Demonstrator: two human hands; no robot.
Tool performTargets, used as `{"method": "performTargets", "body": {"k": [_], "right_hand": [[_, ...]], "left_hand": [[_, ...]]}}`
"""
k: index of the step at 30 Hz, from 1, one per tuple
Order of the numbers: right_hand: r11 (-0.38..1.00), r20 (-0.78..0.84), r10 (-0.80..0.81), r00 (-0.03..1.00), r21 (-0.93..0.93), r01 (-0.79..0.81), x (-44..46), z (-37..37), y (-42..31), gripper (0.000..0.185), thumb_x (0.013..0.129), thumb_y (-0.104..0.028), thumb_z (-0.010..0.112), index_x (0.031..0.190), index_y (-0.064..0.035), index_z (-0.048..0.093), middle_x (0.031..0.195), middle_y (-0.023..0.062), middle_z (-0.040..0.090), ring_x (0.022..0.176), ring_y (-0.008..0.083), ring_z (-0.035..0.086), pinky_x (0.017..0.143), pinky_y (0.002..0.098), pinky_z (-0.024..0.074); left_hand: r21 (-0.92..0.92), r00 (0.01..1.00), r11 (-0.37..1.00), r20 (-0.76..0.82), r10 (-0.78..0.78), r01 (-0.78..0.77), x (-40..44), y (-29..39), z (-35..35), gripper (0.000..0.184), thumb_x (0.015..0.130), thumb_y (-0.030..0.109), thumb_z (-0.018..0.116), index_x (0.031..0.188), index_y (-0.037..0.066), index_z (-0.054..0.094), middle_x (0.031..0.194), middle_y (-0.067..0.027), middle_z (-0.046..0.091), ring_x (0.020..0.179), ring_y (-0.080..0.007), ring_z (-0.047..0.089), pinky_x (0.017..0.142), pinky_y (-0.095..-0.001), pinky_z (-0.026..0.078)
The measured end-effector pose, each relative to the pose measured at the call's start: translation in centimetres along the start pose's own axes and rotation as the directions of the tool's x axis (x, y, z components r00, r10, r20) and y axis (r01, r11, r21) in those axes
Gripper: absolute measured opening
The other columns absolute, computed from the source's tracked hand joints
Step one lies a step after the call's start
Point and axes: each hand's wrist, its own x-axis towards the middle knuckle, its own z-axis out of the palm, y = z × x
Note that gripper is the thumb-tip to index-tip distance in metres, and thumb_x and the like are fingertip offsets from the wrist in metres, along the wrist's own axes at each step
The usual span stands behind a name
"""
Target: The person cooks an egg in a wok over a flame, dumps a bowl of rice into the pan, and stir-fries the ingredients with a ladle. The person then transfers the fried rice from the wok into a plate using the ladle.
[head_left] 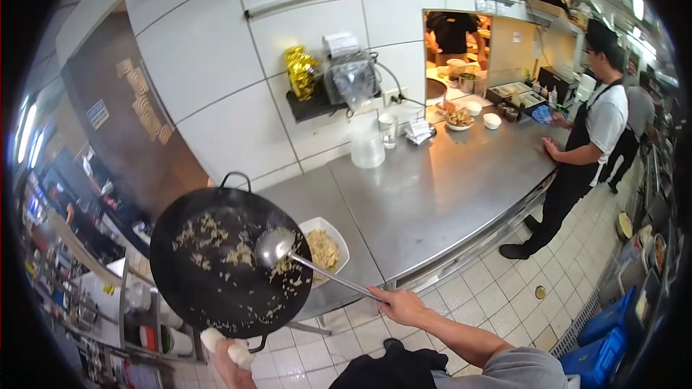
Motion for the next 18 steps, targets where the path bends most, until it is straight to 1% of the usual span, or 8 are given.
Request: {"method": "performTargets", "body": {"k": [4,5,7,8,10,11,14,18], "right_hand": [[0.993,0.057,0.069,0.996,0.088,-0.074,2.3,0.2,-3.8,0.051,0.089,-0.026,0.053,0.138,-0.0268,0.04,0.075,0.0195,0.065,0.069,0.0391,0.063,0.065,0.0476,0.0501],[0.989,-0.003,0.033,0.999,0.142,-0.032,3.6,1.5,-4.9,0.051,0.089,-0.026,0.053,0.138,-0.0275,0.04,0.074,0.0197,0.064,0.069,0.0394,0.063,0.064,0.0479,0.0499],[0.981,-0.067,0.005,0.998,0.193,0.008,4.1,2.1,-5.7,0.051,0.089,-0.026,0.053,0.138,-0.0283,0.039,0.073,0.02,0.063,0.068,0.0397,0.062,0.064,0.0482,0.0496],[0.991,-0.035,0.015,0.999,0.135,-0.011,3.9,2.2,-5.7,0.052,0.089,-0.025,0.053,0.139,-0.0287,0.038,0.072,0.0207,0.063,0.068,0.0399,0.062,0.064,0.0487,0.0496],[0.999,-0.036,-0.037,0.999,0.019,0.037,2.8,3.4,-3.8,0.056,0.088,-0.023,0.052,0.141,-0.0303,0.033,0.076,0.0218,0.063,0.067,0.0401,0.062,0.064,0.0492,0.0503],[0.998,-0.039,-0.043,0.998,-0.052,0.041,1.4,3.5,-1.7,0.057,0.088,-0.022,0.052,0.141,-0.0309,0.033,0.08,0.0207,0.063,0.066,0.0397,0.062,0.062,0.0488,0.0507],[0.969,-0.012,0.035,0.999,-0.242,-0.037,-2.9,0.4,1.8,0.058,0.086,-0.018,0.052,0.14,-0.0316,0.035,0.084,0.018,0.061,0.062,0.0377,0.062,0.056,0.0469,0.0509],[0.917,-0.069,0.048,0.996,-0.393,-0.071,-5.6,-4.0,4.8,0.053,0.086,-0.017,0.053,0.136,-0.0319,0.042,0.073,0.015,0.058,0.059,0.0361,0.061,0.05,0.0462,0.0495]], "left_hand": [[-0.074,0.992,0.99,-0.018,-0.122,0.12,2.6,-1.5,-2.5,0.022,0.065,0.007,0.055,0.084,0.004,0.048,0.071,-0.0062,0.053,0.056,-0.0218,0.059,0.048,-0.0341,0.053],[-0.244,0.962,0.931,0.079,-0.26,0.272,-0.4,0.4,-1.1,0.019,0.084,0.007,0.051,0.103,0.002,0.053,0.077,-0.0081,0.06,0.061,-0.0149,0.056,0.044,-0.0245,0.045],[-0.159,0.966,0.953,0.078,-0.247,0.257,-0.4,0.4,-1.3,0.026,0.087,0.012,0.051,0.11,0.002,0.051,0.078,-0.0077,0.058,0.057,-0.012,0.053,0.043,-0.0249,0.044],[-0.152,0.965,0.954,0.079,-0.25,0.259,-0.2,0.4,-1.2,0.026,0.087,0.012,0.051,0.11,0.002,0.051,0.078,-0.0077,0.058,0.057,-0.012,0.053,0.043,-0.0249,0.044],[-0.111,0.983,0.977,0.031,-0.181,0.183,0.1,0.1,-0.8,0.02,0.065,0.007,0.055,0.083,0.004,0.047,0.07,-0.0063,0.053,0.056,-0.0221,0.059,0.049,-0.0349,0.054],[-0.14,0.99,0.982,0.089,-0.112,0.124,2.9,-2.3,-3.5,0.021,0.065,0.007,0.056,0.084,0.003,0.048,0.071,-0.0061,0.053,0.058,-0.0214,0.059,0.05,-0.0345,0.054],[-0.071,0.998,0.997,-0.05,-0.022,0.019,-0.4,-0.6,0.1,0.019,0.065,0.007,0.059,0.081,0.001,0.051,0.07,-0.0054,0.052,0.057,-0.0191,0.056,0.049,-0.0287,0.047],[-0.024,0.997,1.0,-0.076,0.011,-0.013,-0.3,-0.7,1.9,0.016,0.067,0.003,0.056,0.082,0.003,0.05,0.071,-0.0035,0.05,0.058,-0.0173,0.055,0.051,-0.0291,0.047]]}}
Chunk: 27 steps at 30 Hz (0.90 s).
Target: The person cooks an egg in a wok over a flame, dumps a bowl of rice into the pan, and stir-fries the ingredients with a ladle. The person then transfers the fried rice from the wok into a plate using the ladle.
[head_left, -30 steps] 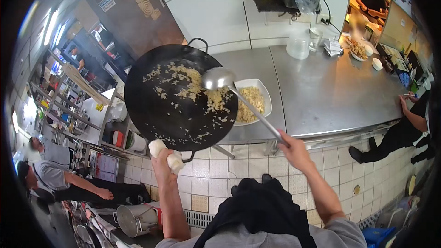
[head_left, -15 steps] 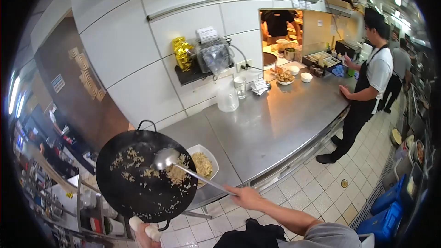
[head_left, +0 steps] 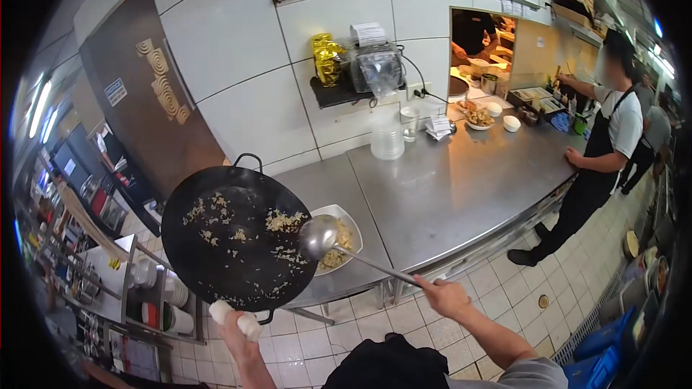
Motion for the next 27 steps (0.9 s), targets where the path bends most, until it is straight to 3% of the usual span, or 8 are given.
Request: {"method": "performTargets", "body": {"k": [5,7,11,14,16,20,24,27], "right_hand": [[0.998,-0.048,0.032,0.998,-0.049,-0.035,0.2,-1.5,-1.0,0.049,0.085,-0.018,0.056,0.132,-0.0318,0.048,0.074,0.0134,0.062,0.06,0.0356,0.062,0.053,0.0458,0.0511],[0.953,0.104,0.031,0.994,0.296,-0.061,2.0,-0.5,-4.0,0.051,0.086,-0.02,0.059,0.134,-0.0263,0.046,0.089,0.0156,0.066,0.071,0.035,0.065,0.064,0.0423,0.0531],[0.538,-0.163,-0.177,0.971,0.81,0.234,8.0,4.5,-12.2,0.054,0.087,-0.024,0.061,0.138,-0.0169,0.042,0.102,0.0194,0.065,0.091,0.0327,0.065,0.078,0.0343,0.0501],[0.5,-0.262,-0.195,0.945,0.802,0.325,10.7,4.6,-16.7,0.053,0.088,-0.023,0.059,0.138,-0.0172,0.042,0.095,0.0196,0.066,0.085,0.0329,0.066,0.074,0.0358,0.0503],[0.676,0.131,-0.149,0.98,0.737,0.005,9.9,3.8,-18.5,0.049,0.089,-0.022,0.057,0.137,-0.0198,0.044,0.09,0.0195,0.066,0.079,0.0336,0.065,0.071,0.0385,0.0503],[0.841,-0.079,-0.236,0.968,0.483,0.245,5.4,5.1,-9.6,0.051,0.084,-0.014,0.061,0.132,-0.0212,0.05,0.079,0.0163,0.064,0.064,0.0326,0.062,0.061,0.0413,0.0508],[0.974,-0.049,-0.186,0.981,0.124,0.19,3.9,1.4,-2.7,0.054,0.083,-0.011,0.062,0.133,-0.0226,0.048,0.07,0.0141,0.06,0.056,0.0322,0.06,0.053,0.0412,0.0492],[0.79,-0.125,-0.155,0.98,0.58,0.199,7.2,2.7,-6.2,0.056,0.084,-0.012,0.062,0.136,-0.0197,0.045,0.066,0.0126,0.057,0.052,0.0255,0.058,0.052,0.0376,0.0477]], "left_hand": [[0.003,0.998,0.998,0.023,0.064,-0.064,0.1,0.3,0.3,0.017,0.066,0.001,0.056,0.081,0.005,0.048,0.071,-0.0027,0.049,0.058,-0.0171,0.055,0.051,-0.0296,0.048],[-0.019,0.995,0.998,0.072,0.063,-0.062,0.4,0.5,-0.1,0.017,0.066,0.001,0.055,0.081,0.005,0.048,0.07,-0.0027,0.048,0.056,-0.0167,0.054,0.049,-0.0288,0.048],[0.0,0.997,1.0,0.069,0.021,-0.021,0.2,0.6,-0.7,0.015,0.068,0.002,0.055,0.081,0.005,0.048,0.068,-0.0025,0.048,0.054,-0.0164,0.054,0.049,-0.0282,0.048],[0.006,0.995,1.0,0.093,0.021,-0.022,-1.1,1.4,0.2,0.011,0.069,0.001,0.054,0.08,0.001,0.053,0.07,-0.0053,0.053,0.055,-0.0153,0.055,0.048,-0.0275,0.045],[-0.022,0.995,1.0,0.101,-0.012,0.014,-1.8,1.8,0.3,0.011,0.071,0.002,0.057,0.081,0.001,0.056,0.072,-0.0067,0.057,0.057,-0.0164,0.057,0.05,-0.0281,0.046],[0.08,0.994,0.995,0.085,-0.065,0.058,-0.9,1.9,-0.8,0.014,0.069,0.001,0.058,0.082,0.003,0.054,0.071,-0.0041,0.055,0.057,-0.0152,0.057,0.05,-0.0294,0.047],[0.024,0.994,1.0,0.106,-0.01,0.008,-1.2,2.5,-0.2,0.015,0.07,-0.005,0.053,0.083,0.001,0.052,0.071,-0.0052,0.055,0.058,-0.0164,0.058,0.05,-0.0295,0.049],[0.038,0.988,0.999,0.147,-0.042,0.037,-1.0,2.1,-0.6,0.018,0.069,-0.005,0.053,0.086,0.001,0.051,0.072,-0.0058,0.055,0.059,-0.0162,0.059,0.052,-0.0292,0.05]]}}
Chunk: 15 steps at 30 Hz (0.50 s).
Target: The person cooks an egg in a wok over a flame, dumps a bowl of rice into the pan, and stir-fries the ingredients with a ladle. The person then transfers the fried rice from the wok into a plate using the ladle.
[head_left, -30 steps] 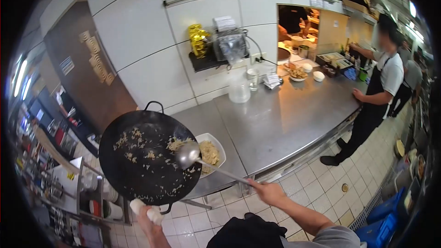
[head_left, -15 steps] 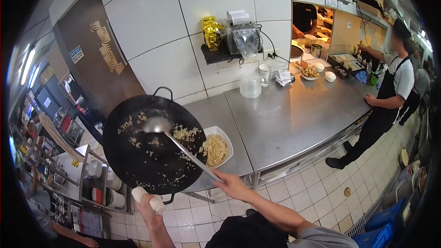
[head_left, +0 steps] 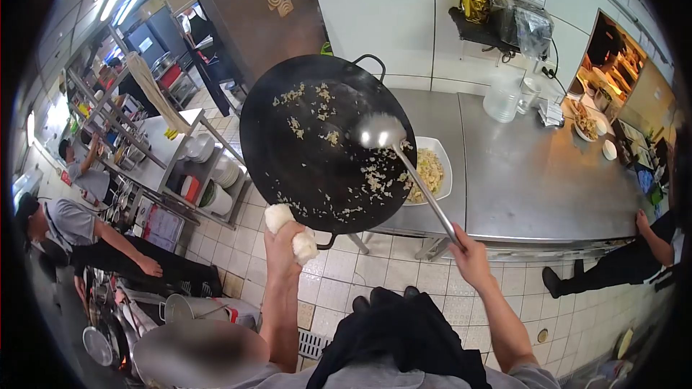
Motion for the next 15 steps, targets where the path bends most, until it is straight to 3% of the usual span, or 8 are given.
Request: {"method": "performTargets", "body": {"k": [1,3,6,9,11,15], "right_hand": [[0.99,0.018,0.045,0.999,0.129,-0.047,1.7,1.8,-0.9,0.055,0.086,-0.012,0.061,0.138,-0.0172,0.043,0.062,0.0066,0.053,0.05,0.0141,0.052,0.049,0.0291,0.0425],[0.77,0.254,0.305,0.918,0.501,-0.395,5.1,3.7,-6.8,0.057,0.089,-0.014,0.059,0.142,-0.0175,0.038,0.06,0.0007,0.049,0.047,0.0073,0.046,0.043,0.0245,0.0391],[0.572,0.371,0.276,0.886,0.678,-0.462,6.4,7.7,-11.9,0.058,0.093,-0.014,0.054,0.145,-0.0213,0.03,0.059,-0.0031,0.045,0.042,0.0062,0.041,0.035,0.0232,0.0368],[0.628,0.409,0.172,0.896,0.655,-0.419,4.1,7.8,-12.7,0.057,0.094,-0.013,0.053,0.145,-0.0223,0.03,0.059,-0.0025,0.045,0.041,0.0065,0.042,0.036,0.0223,0.0366],[0.593,0.516,0.149,0.844,0.636,-0.494,3.3,7.3,-10.6,0.057,0.094,-0.012,0.052,0.145,-0.0224,0.029,0.06,-0.001,0.046,0.041,0.0067,0.042,0.035,0.0225,0.0365],[0.537,0.44,0.176,0.881,0.707,-0.46,5.3,8.2,-13.5,0.06,0.093,-0.01,0.052,0.146,-0.0208,0.027,0.063,-0.0004,0.046,0.043,0.0077,0.042,0.037,0.0232,0.0368]], "left_hand": [[-0.016,1.0,1.0,-0.009,-0.004,0.004,-0.2,-0.1,0.2,0.018,0.069,-0.005,0.052,0.086,0.001,0.051,0.073,-0.0059,0.055,0.059,-0.0161,0.059,0.052,-0.0291,0.051],[-0.042,1.0,0.999,-0.014,-0.008,0.007,-0.6,-0.5,0.2,0.02,0.069,-0.006,0.053,0.088,0.001,0.051,0.075,-0.0058,0.055,0.059,-0.0154,0.058,0.051,-0.0286,0.05],[-0.025,1.0,1.0,-0.002,-0.005,0.005,-0.8,-0.7,0.2,0.022,0.069,-0.006,0.054,0.09,0.001,0.05,0.075,-0.0056,0.054,0.059,-0.0149,0.057,0.05,-0.0281,0.049],[-0.039,1.0,0.999,0.011,0.011,-0.011,-0.3,-1.1,0.8,0.026,0.068,-0.008,0.054,0.093,0.002,0.05,0.077,-0.0057,0.054,0.059,-0.0144,0.056,0.05,-0.0274,0.048],[-0.041,1.0,0.999,0.025,0.008,-0.006,-0.2,-1.1,1.0,0.027,0.068,-0.008,0.054,0.093,0.002,0.05,0.077,-0.0058,0.054,0.06,-0.0141,0.056,0.05,-0.027,0.048],[-0.044,0.999,0.999,0.05,0.018,-0.016,0.1,-1.1,0.8,0.027,0.068,-0.008,0.054,0.093,0.002,0.05,0.078,-0.0056,0.054,0.06,-0.0138,0.056,0.05,-0.027,0.048]]}}
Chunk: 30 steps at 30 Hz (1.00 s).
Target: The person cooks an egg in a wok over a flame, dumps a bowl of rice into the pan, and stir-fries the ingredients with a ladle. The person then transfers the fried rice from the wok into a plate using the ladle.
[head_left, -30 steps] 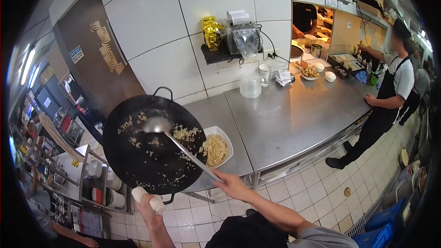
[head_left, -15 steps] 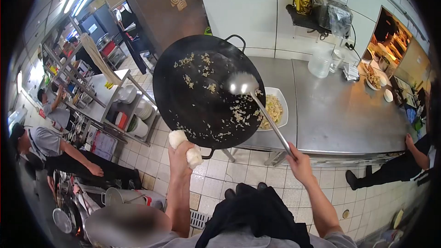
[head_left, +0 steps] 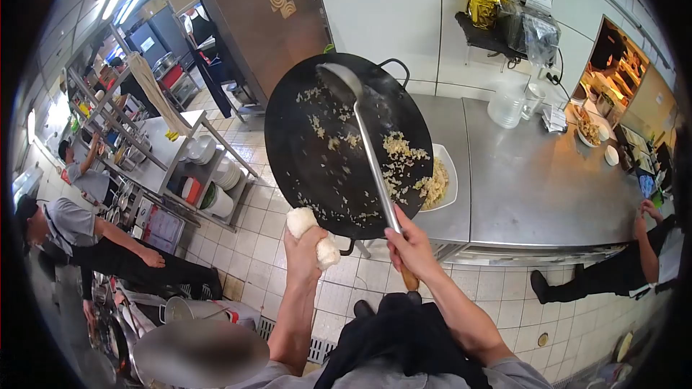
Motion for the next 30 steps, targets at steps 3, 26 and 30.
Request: {"method": "performTargets", "body": {"k": [3,26,30], "right_hand": [[0.955,-0.053,-0.039,0.998,-0.297,0.021,-1.1,-0.9,2.4,0.059,0.093,-0.01,0.054,0.145,-0.0188,0.029,0.067,0.0001,0.048,0.045,0.0074,0.043,0.041,0.0236,0.038],[0.455,-0.229,-0.429,0.874,-0.89,-0.01,-7.8,-14.3,3.3,0.055,0.081,-0.006,0.061,0.133,-0.0176,0.048,0.077,0.0183,0.063,0.068,0.0368,0.061,0.06,0.0416,0.0482],[0.411,-0.246,-0.454,0.856,-0.91,-0.044,-8.0,-11.2,5.9,0.053,0.081,-0.004,0.062,0.132,-0.0116,0.049,0.073,0.0193,0.063,0.061,0.0341,0.061,0.059,0.0373,0.0485]], "left_hand": [[0.016,1.0,0.999,0.001,-0.028,0.028,0.0,0.6,-0.1,0.026,0.069,-0.008,0.054,0.093,0.002,0.05,0.078,-0.0053,0.054,0.06,-0.0136,0.056,0.05,-0.0271,0.048],[0.043,0.999,0.999,-0.04,-0.025,0.027,-0.6,2.1,-0.6,0.018,0.069,-0.007,0.051,0.084,0.001,0.053,0.072,-0.0052,0.055,0.057,-0.0149,0.057,0.049,-0.0271,0.047],[-0.021,0.997,0.999,-0.067,0.041,-0.042,-1.1,1.6,0.5,0.02,0.068,-0.007,0.051,0.085,0.002,0.051,0.072,-0.0039,0.054,0.058,-0.0138,0.056,0.05,-0.0258,0.046]]}}
